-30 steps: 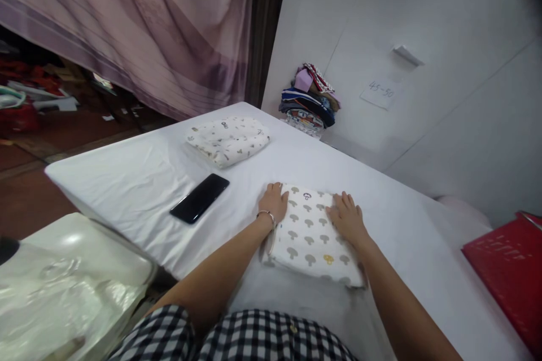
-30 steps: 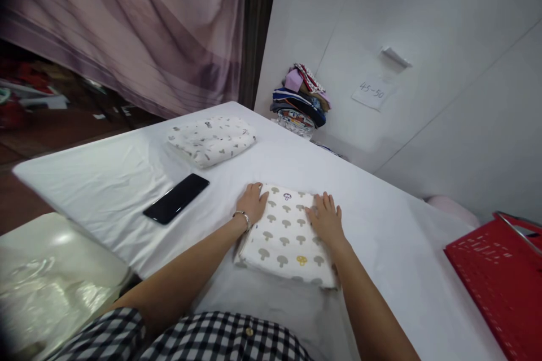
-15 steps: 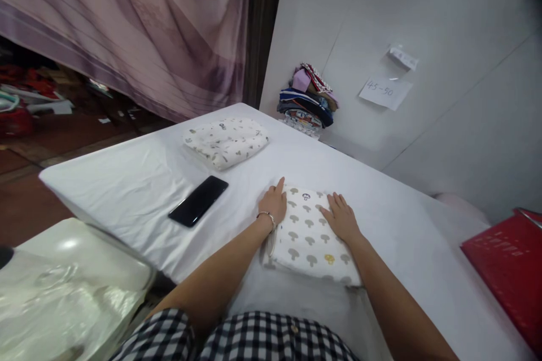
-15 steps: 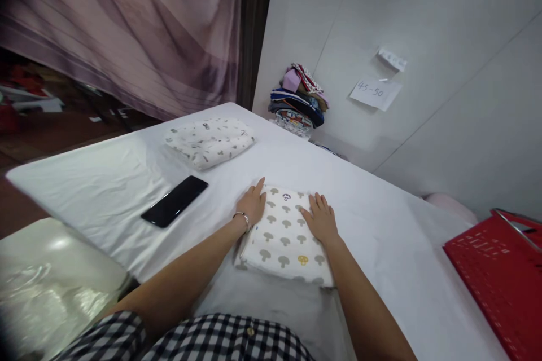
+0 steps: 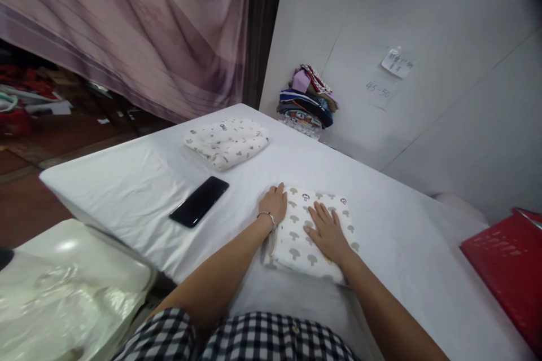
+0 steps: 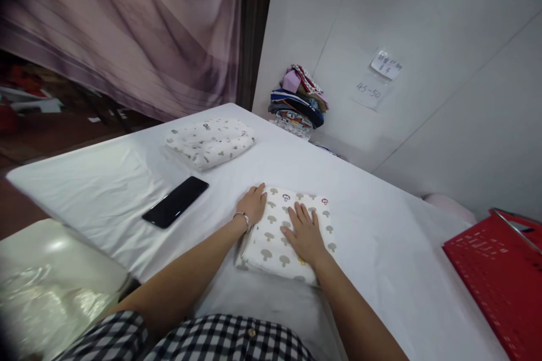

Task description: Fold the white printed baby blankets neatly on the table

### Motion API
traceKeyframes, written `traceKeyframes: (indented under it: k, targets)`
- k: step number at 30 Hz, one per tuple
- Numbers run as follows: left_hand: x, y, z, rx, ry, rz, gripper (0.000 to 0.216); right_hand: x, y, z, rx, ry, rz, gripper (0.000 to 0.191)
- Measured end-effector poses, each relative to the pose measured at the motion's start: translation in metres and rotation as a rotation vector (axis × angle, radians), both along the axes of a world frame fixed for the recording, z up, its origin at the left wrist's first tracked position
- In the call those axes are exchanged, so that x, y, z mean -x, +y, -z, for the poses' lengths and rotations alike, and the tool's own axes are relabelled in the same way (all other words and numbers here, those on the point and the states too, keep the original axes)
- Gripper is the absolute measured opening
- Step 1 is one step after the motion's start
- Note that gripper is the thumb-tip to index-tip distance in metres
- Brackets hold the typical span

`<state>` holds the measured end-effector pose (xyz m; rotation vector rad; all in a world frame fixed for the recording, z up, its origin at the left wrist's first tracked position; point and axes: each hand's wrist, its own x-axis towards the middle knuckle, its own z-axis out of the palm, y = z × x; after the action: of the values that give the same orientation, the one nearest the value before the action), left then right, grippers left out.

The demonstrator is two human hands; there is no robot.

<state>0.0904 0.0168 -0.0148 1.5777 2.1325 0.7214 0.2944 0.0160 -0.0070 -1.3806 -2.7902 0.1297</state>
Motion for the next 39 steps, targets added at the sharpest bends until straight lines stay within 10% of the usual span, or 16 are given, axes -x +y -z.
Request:
traceKeyframes:
  k: [13,17,28,35,39]
  targets:
    - [-0.008,-0.031,-0.021,-0.204,0.128,0.110,0.058,0.022,-0.074,-0.027,0.170,0.031,-0.203,0.067]
    - [-0.021,-0.056,-0.013,-0.180,0.184,0.360,0.059,0.029,-0.081,-0.016,0.120,0.039,-0.204,0.066]
    - [-0.016,-0.057,0.002,-0.081,0.126,0.365,0.062,0.002,-0.088,-0.031,0.252,0.079,-0.215,0.064]
    - [-0.013,-0.058,0.006,-0.130,-0.016,0.315,0.053,-0.084,-0.065,-0.013,0.169,0.470,0.346,0.057]
    - [-0.014,-0.060,0.003,-0.103,-0.116,0.148,0.065,-0.109,-0.060,-0.002,0.382,0.887,0.703,0.069]
